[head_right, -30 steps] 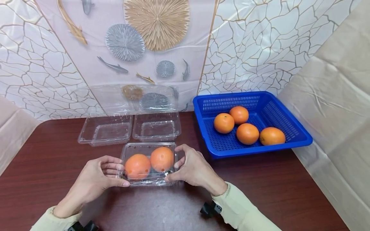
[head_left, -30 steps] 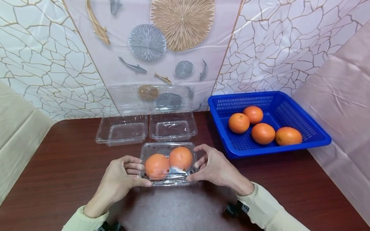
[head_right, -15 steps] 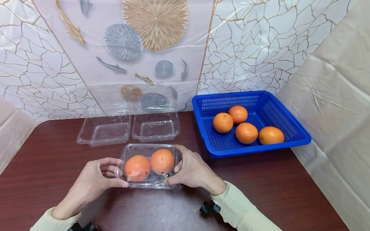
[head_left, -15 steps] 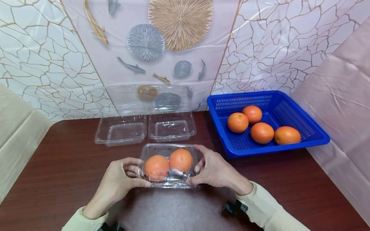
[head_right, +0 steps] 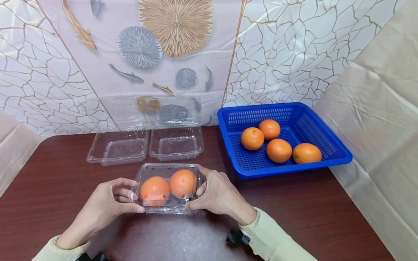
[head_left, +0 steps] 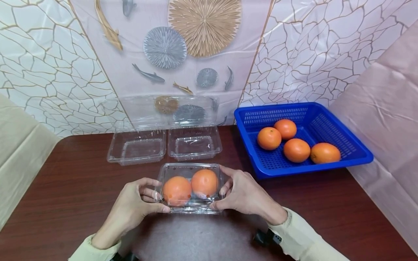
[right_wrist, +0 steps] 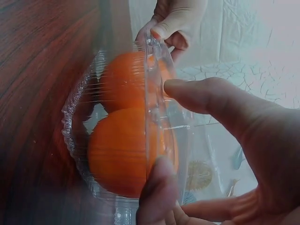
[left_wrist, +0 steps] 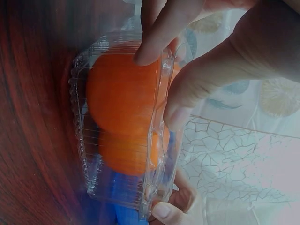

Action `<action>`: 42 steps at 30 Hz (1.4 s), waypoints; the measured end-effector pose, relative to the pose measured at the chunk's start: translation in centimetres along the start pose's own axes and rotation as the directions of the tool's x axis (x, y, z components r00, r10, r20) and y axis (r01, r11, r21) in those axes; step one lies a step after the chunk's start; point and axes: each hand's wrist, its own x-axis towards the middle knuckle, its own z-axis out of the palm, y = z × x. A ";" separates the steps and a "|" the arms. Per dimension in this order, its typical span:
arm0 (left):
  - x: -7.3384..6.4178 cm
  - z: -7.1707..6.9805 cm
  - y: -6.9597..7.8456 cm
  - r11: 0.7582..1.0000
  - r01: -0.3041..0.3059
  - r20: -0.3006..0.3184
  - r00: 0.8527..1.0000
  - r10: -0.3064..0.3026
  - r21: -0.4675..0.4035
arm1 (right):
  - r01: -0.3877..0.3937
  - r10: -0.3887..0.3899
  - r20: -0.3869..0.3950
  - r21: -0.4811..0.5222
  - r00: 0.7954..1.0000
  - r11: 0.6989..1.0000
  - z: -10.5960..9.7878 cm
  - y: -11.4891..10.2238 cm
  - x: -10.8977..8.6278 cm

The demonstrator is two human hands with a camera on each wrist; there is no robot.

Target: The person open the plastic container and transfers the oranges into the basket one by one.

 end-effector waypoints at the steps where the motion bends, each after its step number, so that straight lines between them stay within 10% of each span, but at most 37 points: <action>1: 0.0 0.0 0.0 1.000 0.001 0.006 1.000 0.000 -0.009 | 0.005 -0.005 0.004 -0.009 1.000 1.000 0.0 0.0 0.0; 28: -0.4 0.0 0.4 1.000 -0.005 -0.013 1.000 0.005 0.014 | -0.028 0.024 0.040 0.103 0.999 0.994 0.4 -0.7 -0.9; 34: -0.5 0.3 0.7 0.999 -0.032 0.052 0.998 0.031 0.028 | -0.028 -0.002 0.090 0.333 0.996 0.943 0.3 -0.6 -0.7; 42: -0.7 -0.6 0.9 0.999 -0.010 0.137 0.991 0.003 0.048 | 0.017 -0.076 0.181 0.311 0.980 0.950 -0.6 0.0 -0.3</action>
